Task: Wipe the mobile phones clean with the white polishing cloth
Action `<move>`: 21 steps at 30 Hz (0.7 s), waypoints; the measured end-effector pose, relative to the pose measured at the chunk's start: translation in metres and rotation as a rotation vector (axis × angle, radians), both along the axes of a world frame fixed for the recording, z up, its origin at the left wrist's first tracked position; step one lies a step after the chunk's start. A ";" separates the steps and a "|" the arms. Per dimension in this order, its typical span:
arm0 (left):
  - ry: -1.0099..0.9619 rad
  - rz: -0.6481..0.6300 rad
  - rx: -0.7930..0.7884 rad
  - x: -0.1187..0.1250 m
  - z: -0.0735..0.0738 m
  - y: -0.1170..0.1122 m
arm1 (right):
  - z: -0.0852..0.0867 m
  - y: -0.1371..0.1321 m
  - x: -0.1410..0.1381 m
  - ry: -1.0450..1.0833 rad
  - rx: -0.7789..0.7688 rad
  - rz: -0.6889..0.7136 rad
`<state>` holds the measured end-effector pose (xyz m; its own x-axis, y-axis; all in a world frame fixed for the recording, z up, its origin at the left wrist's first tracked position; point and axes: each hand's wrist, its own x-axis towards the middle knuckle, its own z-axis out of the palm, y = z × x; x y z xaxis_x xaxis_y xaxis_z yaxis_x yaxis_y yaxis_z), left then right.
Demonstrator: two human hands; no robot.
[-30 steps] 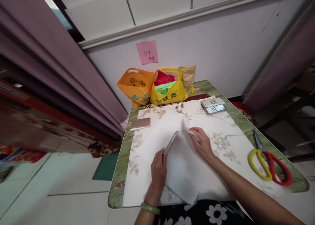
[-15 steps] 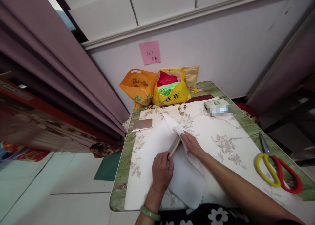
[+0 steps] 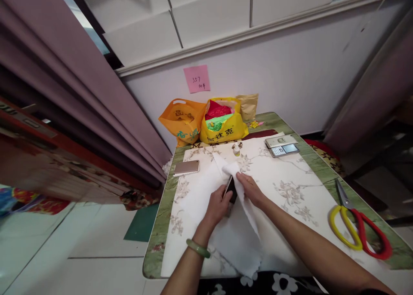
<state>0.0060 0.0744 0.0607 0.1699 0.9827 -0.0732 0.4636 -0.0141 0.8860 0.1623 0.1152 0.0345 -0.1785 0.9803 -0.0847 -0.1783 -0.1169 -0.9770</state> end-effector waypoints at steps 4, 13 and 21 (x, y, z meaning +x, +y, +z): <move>-0.688 0.251 -0.260 0.010 0.005 0.000 | 0.016 0.004 0.002 -0.037 0.131 -0.045; -1.177 0.774 -0.366 0.029 -0.011 0.023 | -0.029 -0.063 -0.030 -0.203 0.124 -0.124; -0.859 0.529 -0.212 0.031 -0.008 -0.007 | 0.001 -0.031 -0.015 -0.143 0.293 0.096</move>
